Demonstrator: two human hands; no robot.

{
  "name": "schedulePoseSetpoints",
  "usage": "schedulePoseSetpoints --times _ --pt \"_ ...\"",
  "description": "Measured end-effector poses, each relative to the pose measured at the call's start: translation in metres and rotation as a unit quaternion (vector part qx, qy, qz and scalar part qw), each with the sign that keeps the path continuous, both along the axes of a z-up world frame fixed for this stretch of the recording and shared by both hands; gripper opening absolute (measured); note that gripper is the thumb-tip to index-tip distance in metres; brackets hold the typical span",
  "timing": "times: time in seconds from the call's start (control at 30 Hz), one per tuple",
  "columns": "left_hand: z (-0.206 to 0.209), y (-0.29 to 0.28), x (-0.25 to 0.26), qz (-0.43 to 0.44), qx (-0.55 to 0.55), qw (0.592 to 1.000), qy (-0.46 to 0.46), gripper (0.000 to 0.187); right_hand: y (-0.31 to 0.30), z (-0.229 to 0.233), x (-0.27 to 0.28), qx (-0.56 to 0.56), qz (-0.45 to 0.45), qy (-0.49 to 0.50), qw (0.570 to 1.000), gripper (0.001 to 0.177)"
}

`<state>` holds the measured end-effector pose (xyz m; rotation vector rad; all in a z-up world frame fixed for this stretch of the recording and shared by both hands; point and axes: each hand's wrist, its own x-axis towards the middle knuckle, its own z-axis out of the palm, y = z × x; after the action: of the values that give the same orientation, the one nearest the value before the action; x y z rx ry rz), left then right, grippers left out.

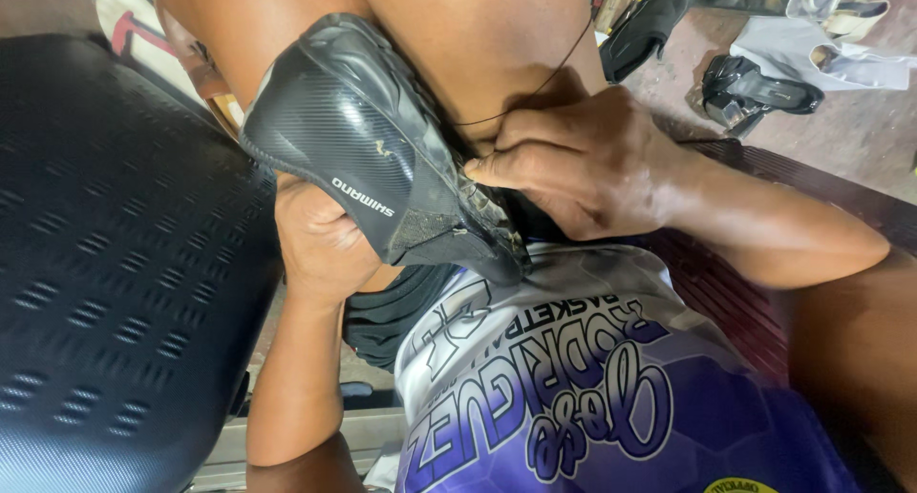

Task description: The person sits with legs crossed and sews a black cycling shoe using a needle and thread. They repeatedly push the needle through the shoe's upper and pull the thread to stitch the material.

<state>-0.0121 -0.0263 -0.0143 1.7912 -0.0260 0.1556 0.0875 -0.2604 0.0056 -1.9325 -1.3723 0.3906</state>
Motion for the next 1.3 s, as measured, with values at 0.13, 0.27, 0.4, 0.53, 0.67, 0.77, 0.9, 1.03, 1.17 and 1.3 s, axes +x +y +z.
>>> schedulePoseSetpoints --times 0.13,0.27,0.4,0.53,0.67,0.77,0.9,1.03,1.17,1.3 --pt "0.000 0.006 -0.002 -0.023 0.004 0.999 0.032 0.009 0.003 -0.001 -0.006 -0.029 -0.005 -0.033 0.999 0.023" --pt "0.002 0.013 0.000 -0.043 -0.001 0.997 0.061 0.008 0.001 0.006 -0.008 -0.088 0.004 -0.066 0.994 0.027" --pt "-0.001 0.017 -0.002 -0.053 0.038 0.998 0.022 0.009 0.009 -0.001 -0.008 -0.088 -0.011 -0.112 0.990 0.013" --pt "-0.005 0.016 -0.011 -0.032 0.017 0.994 0.104 0.007 0.010 -0.006 0.000 -0.112 -0.016 -0.146 0.983 0.033" --pt "-0.006 0.017 -0.010 -0.038 0.012 0.994 0.103 0.007 0.001 0.003 0.007 -0.120 -0.052 -0.176 0.976 0.052" --pt "-0.002 0.016 -0.008 -0.020 0.038 0.994 0.103 0.008 -0.001 0.007 0.008 -0.100 -0.074 -0.167 0.978 0.046" --pt "0.004 0.011 -0.006 0.016 0.017 0.991 0.129 0.006 -0.008 0.008 0.016 -0.143 -0.096 -0.202 0.964 0.041" --pt "0.004 0.011 -0.011 0.021 0.008 0.989 0.145 0.007 -0.024 0.007 0.023 -0.291 -0.110 -0.190 0.931 0.050" --pt "0.020 0.000 -0.019 0.215 -0.024 0.961 0.171 0.005 -0.029 0.009 0.027 -0.214 -0.119 -0.209 0.947 0.049" --pt "0.060 -0.027 -0.013 0.330 0.137 0.931 0.072 0.012 -0.031 0.014 0.024 -0.169 -0.121 -0.147 0.967 0.047"
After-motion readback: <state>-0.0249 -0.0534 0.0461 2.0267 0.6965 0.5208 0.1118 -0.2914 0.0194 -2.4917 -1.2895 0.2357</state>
